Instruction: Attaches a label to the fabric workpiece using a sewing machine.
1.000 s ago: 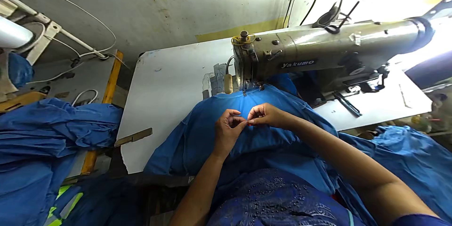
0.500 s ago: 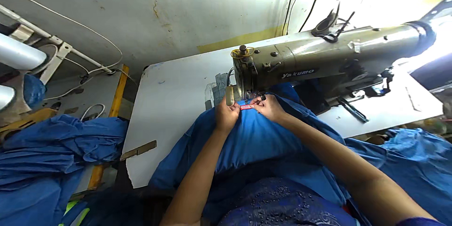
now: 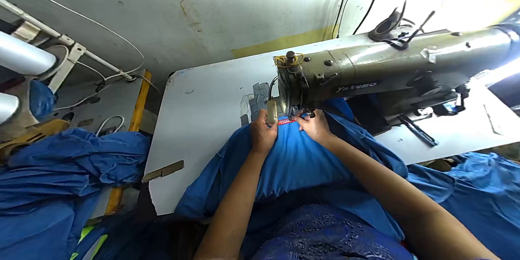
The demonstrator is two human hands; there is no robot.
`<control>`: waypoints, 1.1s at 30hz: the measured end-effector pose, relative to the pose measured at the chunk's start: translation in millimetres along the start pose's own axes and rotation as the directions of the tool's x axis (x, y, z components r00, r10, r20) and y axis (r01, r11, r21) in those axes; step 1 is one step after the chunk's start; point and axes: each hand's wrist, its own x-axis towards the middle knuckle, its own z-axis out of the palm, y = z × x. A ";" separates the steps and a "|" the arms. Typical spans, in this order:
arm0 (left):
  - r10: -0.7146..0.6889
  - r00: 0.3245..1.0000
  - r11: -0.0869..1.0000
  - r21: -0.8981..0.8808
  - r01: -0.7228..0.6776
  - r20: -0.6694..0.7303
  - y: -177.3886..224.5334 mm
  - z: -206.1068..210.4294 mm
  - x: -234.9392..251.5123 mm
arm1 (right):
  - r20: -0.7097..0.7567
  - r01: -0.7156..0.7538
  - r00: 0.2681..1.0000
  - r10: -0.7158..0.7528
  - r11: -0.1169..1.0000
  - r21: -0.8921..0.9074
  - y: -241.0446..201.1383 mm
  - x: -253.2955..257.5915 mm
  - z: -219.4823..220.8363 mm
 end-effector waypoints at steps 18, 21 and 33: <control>-0.007 0.989 0.999 0.038 0.001 0.145 0.7 -12.6 8.2 | -0.067 0.124 0.990 -0.125 0.992 -0.014 10.9 2.6 5.6; -0.044 0.986 0.998 0.040 0.038 0.163 2.9 -13.6 9.0 | -0.072 0.140 0.987 -0.145 0.988 -0.064 11.0 2.5 7.5; 0.010 0.982 0.989 0.144 -0.038 0.189 9.2 -14.8 7.9 | -0.149 0.238 0.955 -0.258 0.961 -0.137 14.8 -1.7 12.4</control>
